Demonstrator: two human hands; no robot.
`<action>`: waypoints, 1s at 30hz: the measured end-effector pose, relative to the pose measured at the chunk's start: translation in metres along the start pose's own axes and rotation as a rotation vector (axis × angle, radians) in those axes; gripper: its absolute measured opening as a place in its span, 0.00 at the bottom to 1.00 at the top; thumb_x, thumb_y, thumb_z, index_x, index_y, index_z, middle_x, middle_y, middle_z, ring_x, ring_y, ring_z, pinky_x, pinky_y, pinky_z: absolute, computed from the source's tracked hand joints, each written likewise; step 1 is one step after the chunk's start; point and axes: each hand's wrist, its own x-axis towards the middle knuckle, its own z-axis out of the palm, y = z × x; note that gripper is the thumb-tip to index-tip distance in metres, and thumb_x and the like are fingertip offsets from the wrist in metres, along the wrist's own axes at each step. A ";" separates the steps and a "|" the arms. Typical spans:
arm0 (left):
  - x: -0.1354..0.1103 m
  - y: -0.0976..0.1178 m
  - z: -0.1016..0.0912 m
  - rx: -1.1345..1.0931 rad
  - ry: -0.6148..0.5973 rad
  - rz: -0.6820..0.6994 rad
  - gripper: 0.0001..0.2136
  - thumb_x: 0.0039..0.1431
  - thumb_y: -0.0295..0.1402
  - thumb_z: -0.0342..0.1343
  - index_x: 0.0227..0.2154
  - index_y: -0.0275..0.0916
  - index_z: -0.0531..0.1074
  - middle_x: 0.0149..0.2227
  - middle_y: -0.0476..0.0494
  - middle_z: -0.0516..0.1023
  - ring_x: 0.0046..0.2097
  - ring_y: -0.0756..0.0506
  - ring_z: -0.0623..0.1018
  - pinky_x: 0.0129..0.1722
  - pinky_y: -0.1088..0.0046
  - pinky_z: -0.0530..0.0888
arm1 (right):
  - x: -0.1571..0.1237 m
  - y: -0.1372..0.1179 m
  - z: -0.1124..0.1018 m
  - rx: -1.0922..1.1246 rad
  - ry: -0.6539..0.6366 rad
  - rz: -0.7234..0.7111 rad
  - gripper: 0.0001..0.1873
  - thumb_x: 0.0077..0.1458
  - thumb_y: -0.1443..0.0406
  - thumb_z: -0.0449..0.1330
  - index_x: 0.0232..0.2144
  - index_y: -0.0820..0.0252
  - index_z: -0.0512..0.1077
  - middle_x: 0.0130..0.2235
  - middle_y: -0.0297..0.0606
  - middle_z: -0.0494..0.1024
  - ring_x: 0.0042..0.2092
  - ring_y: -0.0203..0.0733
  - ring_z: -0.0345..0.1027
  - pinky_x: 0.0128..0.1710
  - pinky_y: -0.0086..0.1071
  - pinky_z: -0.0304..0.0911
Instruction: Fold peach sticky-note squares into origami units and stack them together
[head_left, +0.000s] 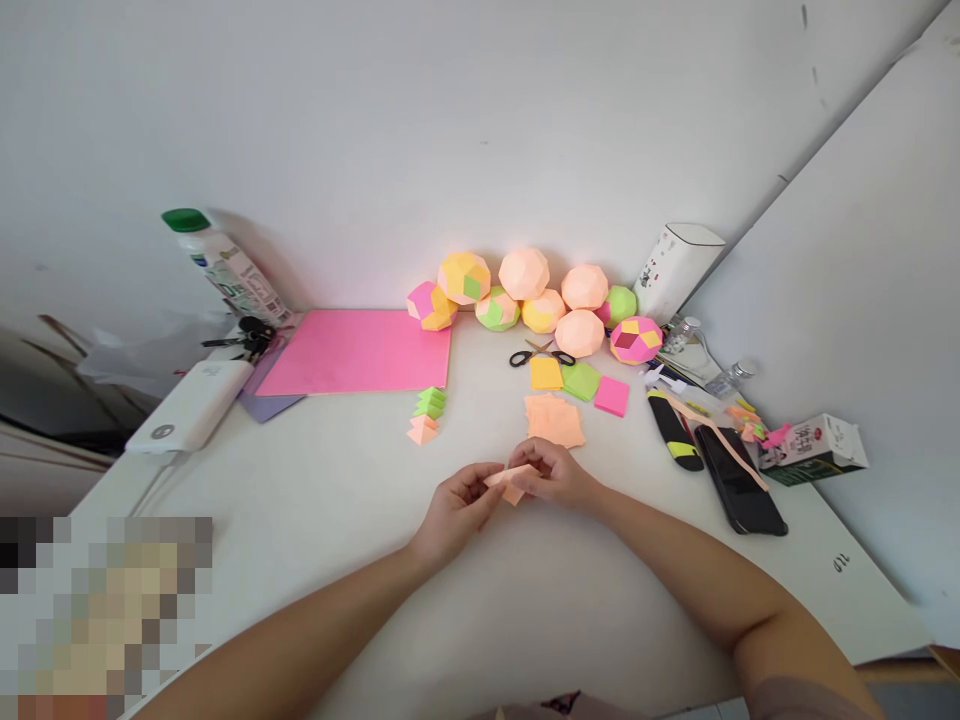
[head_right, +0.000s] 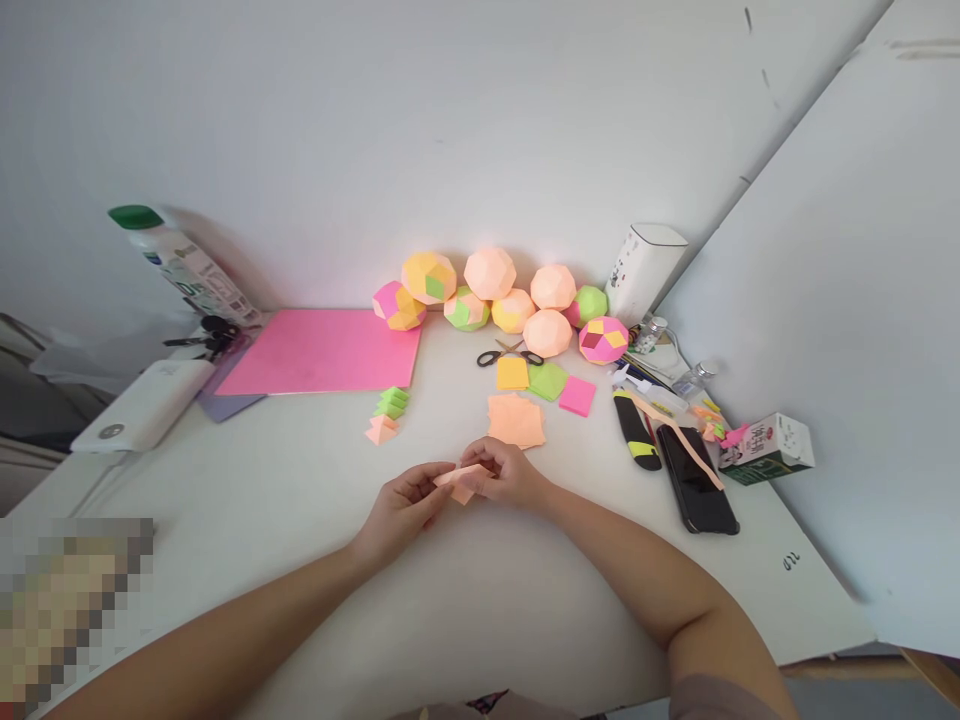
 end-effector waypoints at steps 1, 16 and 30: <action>0.000 0.000 0.000 0.003 0.007 0.003 0.17 0.53 0.42 0.56 0.42 0.36 0.71 0.20 0.54 0.65 0.21 0.54 0.63 0.19 0.79 0.63 | 0.000 0.001 0.001 -0.035 0.002 0.006 0.13 0.50 0.59 0.63 0.35 0.62 0.70 0.32 0.36 0.72 0.29 0.32 0.65 0.26 0.25 0.62; -0.001 0.002 0.001 0.012 -0.017 0.013 0.15 0.53 0.44 0.56 0.35 0.37 0.74 0.19 0.54 0.65 0.19 0.54 0.64 0.18 0.79 0.63 | -0.001 0.003 0.000 -0.029 0.006 0.113 0.15 0.48 0.56 0.63 0.30 0.64 0.75 0.20 0.30 0.67 0.22 0.31 0.60 0.22 0.26 0.60; -0.002 0.006 0.003 0.015 0.037 -0.023 0.15 0.52 0.46 0.56 0.28 0.36 0.71 0.14 0.56 0.64 0.17 0.54 0.62 0.17 0.79 0.60 | 0.000 0.001 -0.001 -0.031 -0.013 0.140 0.15 0.49 0.56 0.63 0.29 0.64 0.75 0.19 0.31 0.69 0.20 0.31 0.61 0.20 0.25 0.59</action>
